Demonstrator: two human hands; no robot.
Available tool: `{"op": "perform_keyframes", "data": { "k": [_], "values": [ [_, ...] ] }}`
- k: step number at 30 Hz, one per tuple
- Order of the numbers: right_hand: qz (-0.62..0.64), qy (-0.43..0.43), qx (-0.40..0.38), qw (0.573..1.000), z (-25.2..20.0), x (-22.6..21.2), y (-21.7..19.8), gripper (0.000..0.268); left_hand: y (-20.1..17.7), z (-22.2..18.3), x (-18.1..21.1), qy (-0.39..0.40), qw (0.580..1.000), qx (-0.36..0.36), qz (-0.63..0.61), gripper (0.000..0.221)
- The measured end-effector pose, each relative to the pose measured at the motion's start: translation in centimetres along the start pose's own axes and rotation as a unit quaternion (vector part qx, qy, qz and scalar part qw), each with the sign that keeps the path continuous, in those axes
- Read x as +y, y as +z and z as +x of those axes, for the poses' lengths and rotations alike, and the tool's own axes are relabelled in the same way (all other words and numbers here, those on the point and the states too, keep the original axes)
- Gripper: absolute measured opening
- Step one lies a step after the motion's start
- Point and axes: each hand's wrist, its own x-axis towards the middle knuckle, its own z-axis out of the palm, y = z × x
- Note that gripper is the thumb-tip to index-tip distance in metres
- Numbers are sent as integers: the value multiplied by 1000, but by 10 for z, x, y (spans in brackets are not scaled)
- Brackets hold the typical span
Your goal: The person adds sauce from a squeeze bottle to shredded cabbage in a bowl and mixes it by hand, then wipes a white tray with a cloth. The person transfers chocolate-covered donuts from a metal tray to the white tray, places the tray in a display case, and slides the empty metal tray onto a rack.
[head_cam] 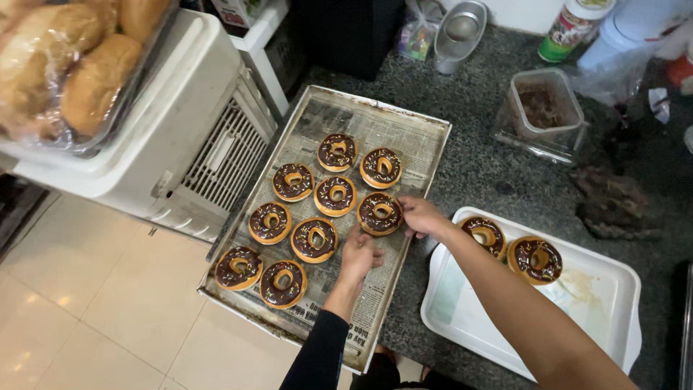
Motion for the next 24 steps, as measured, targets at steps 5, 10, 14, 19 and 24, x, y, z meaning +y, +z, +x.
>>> {"op": "perform_keyframes", "data": {
  "k": [5, 10, 14, 19, 24],
  "values": [
    [25, 0, 17, 1000, -24, -15, 3, 50, -2, -4, 17, -11, 1000, -5, 3, 60],
    [124, -28, 40, 991, -74, -19, -17, 46, 3, -29, 40, 31, 997, -46, 45, 63],
    [117, -100, 63, 986, -126, 3, -69, 53, 41, -48, 44, 82, 987, -105, 94, 61],
    [154, -77, 136, 976, -203, 77, -142, 47, 128, -82, 4, 125, 962, -211, 124, 67],
    [95, 3, 165, 982, -271, 175, -216, 45, 235, -123, -63, 77, 944, -283, 148, 75]
  ]
}}
